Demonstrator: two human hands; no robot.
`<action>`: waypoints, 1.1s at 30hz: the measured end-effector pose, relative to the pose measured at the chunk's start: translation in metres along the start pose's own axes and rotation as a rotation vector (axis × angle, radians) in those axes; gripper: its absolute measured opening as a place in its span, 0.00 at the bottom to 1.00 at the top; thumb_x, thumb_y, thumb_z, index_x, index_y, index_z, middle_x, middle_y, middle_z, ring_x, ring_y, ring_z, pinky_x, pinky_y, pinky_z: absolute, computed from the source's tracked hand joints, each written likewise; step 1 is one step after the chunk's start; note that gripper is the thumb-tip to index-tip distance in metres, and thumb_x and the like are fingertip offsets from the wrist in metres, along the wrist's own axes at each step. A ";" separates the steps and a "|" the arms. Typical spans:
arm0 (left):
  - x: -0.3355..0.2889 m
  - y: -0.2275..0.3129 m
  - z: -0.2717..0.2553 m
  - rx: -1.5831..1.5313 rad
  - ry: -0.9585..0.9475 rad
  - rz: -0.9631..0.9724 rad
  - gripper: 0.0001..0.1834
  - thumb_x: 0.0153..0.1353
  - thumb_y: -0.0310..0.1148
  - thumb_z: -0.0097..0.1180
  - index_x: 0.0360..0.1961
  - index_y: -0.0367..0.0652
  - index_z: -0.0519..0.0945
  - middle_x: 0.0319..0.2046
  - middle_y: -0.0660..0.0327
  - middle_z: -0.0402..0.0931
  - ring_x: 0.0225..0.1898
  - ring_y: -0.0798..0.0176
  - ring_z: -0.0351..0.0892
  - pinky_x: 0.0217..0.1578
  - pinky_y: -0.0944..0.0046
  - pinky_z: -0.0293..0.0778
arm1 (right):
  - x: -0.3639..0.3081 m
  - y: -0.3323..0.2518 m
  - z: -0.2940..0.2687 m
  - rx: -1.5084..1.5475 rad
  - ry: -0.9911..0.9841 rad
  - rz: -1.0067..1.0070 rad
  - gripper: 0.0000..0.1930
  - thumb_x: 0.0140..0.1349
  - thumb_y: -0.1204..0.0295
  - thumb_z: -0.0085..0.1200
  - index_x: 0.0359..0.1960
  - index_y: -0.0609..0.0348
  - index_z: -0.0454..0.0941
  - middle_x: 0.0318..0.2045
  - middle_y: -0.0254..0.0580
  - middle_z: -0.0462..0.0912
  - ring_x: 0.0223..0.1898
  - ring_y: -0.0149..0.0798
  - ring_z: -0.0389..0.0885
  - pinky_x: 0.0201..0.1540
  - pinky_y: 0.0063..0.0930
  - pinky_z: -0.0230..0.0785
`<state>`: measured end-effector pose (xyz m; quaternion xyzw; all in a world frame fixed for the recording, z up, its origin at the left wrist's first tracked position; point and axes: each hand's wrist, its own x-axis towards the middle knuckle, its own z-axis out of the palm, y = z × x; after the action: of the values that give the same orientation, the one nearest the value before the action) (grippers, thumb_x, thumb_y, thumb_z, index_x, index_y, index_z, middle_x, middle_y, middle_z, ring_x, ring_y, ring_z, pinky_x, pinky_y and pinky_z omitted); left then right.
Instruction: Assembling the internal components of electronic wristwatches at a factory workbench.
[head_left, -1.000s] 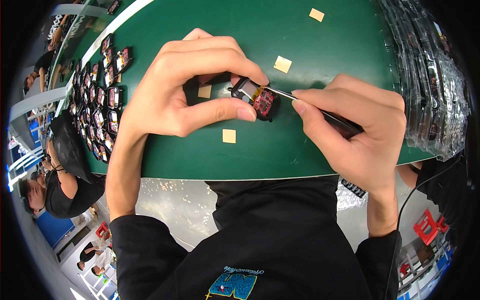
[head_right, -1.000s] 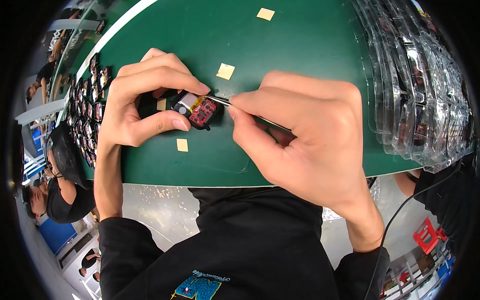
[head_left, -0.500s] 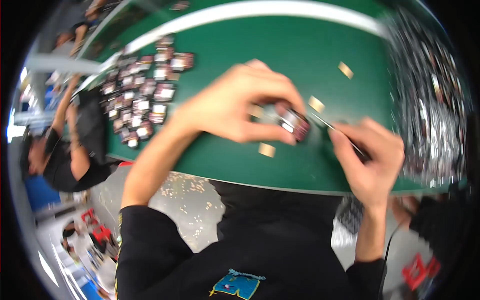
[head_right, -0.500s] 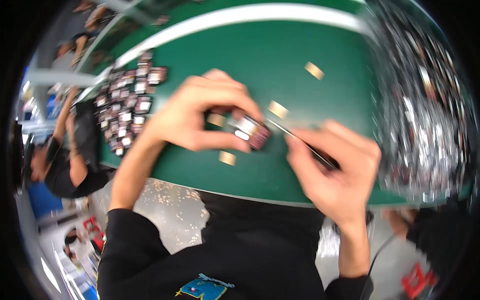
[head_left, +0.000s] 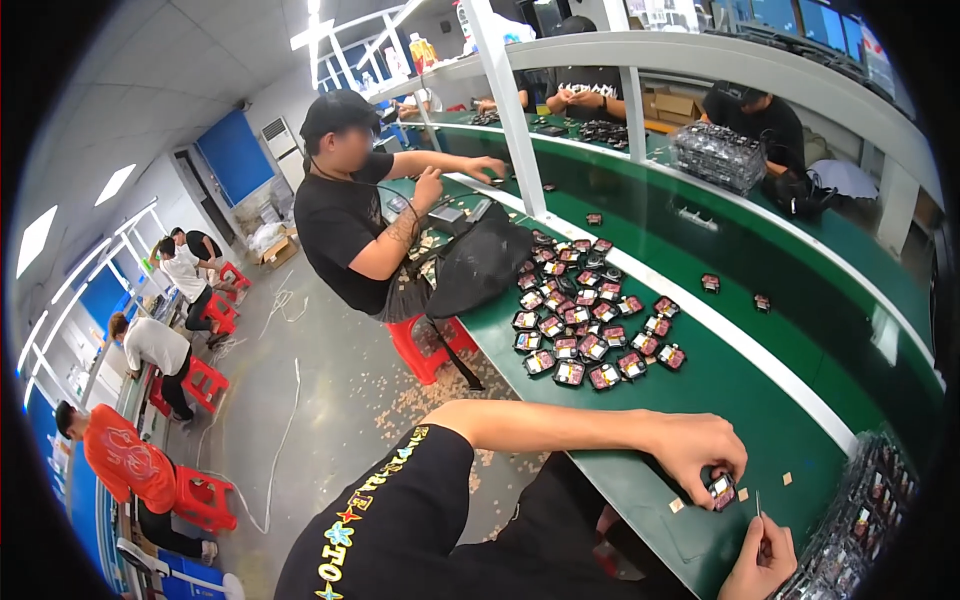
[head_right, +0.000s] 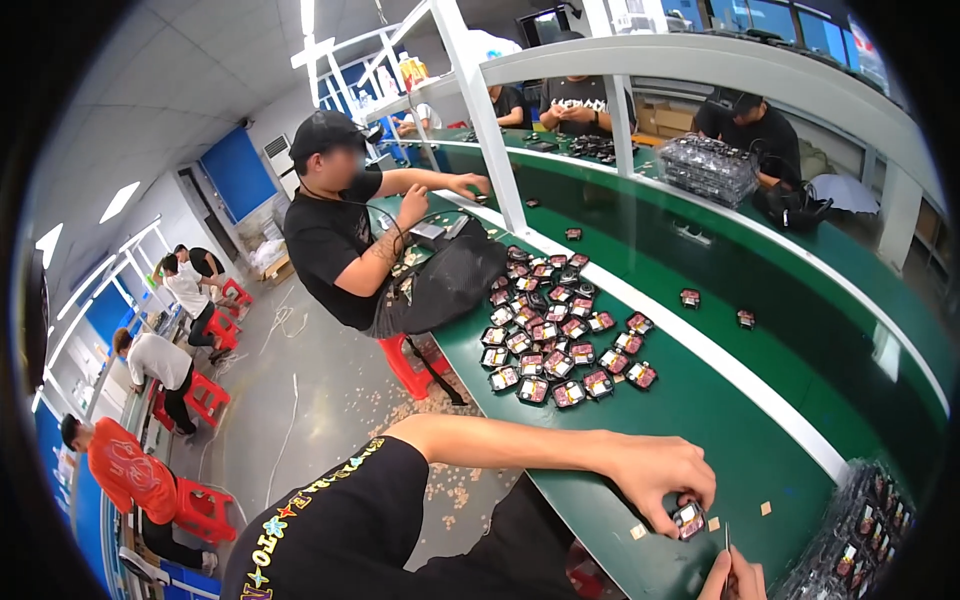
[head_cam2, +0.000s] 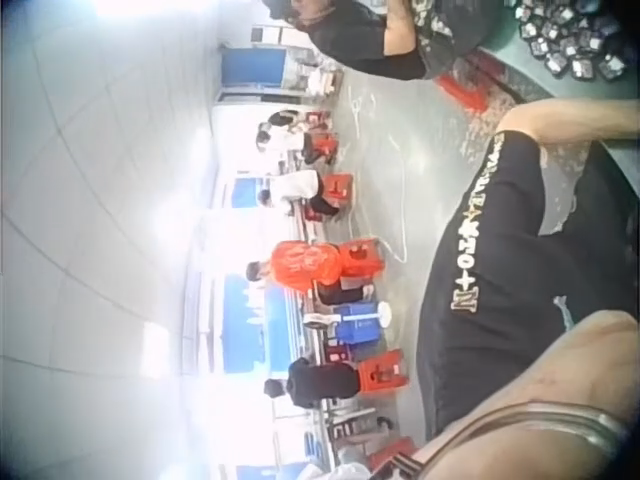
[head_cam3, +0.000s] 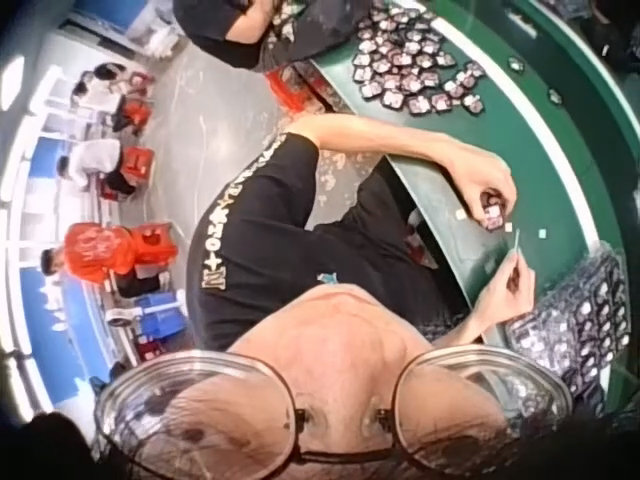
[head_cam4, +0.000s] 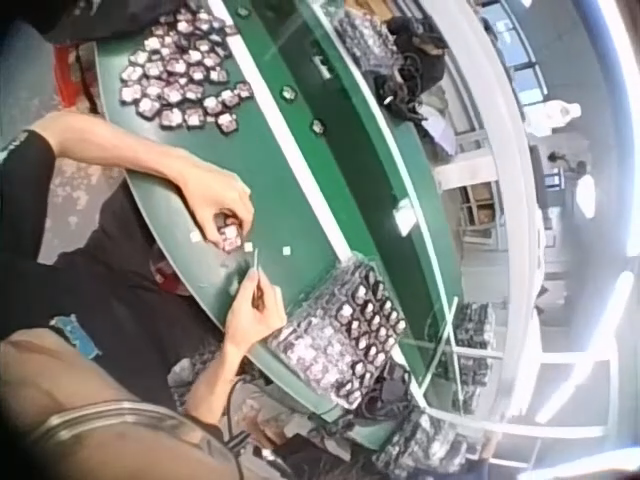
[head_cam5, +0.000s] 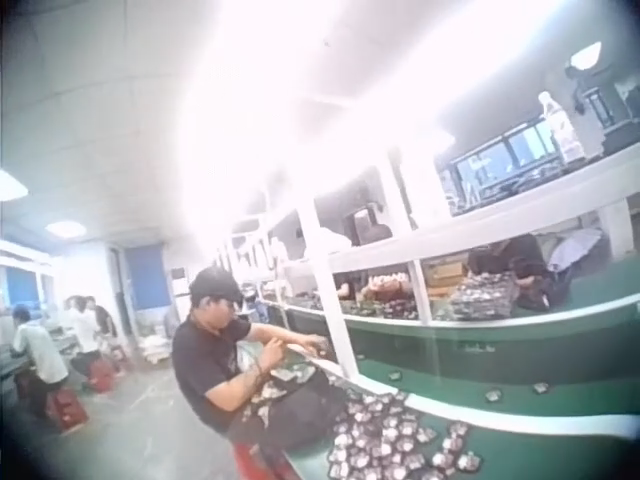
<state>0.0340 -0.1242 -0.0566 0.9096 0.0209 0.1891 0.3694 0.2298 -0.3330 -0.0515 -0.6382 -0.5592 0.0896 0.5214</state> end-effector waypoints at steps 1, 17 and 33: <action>0.006 -0.005 0.002 -0.033 0.054 0.037 0.21 0.51 0.41 0.79 0.42 0.41 0.88 0.32 0.64 0.84 0.32 0.59 0.84 0.39 0.58 0.76 | 0.000 0.001 -0.003 0.012 0.039 -0.025 0.05 0.73 0.80 0.69 0.42 0.72 0.91 0.27 0.36 0.82 0.27 0.27 0.77 0.31 0.25 0.70; 0.205 0.099 0.029 0.016 -0.119 0.335 0.26 0.53 0.36 0.82 0.52 0.38 0.90 0.34 0.61 0.82 0.33 0.65 0.77 0.36 0.60 0.74 | 0.005 0.016 0.007 0.269 0.158 0.099 0.08 0.63 0.75 0.67 0.37 0.70 0.91 0.33 0.55 0.90 0.34 0.56 0.92 0.39 0.45 0.82; 0.283 0.041 0.032 0.307 0.111 0.443 0.16 0.75 0.35 0.65 0.61 0.46 0.88 0.62 0.57 0.84 0.68 0.49 0.78 0.71 0.50 0.73 | 0.007 0.006 0.005 0.195 0.120 0.098 0.06 0.65 0.76 0.68 0.39 0.66 0.92 0.28 0.49 0.88 0.25 0.44 0.86 0.30 0.38 0.76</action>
<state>0.3042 -0.1252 0.0433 0.9256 -0.1301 0.3093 0.1751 0.2321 -0.3234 -0.0548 -0.6153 -0.4836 0.1308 0.6087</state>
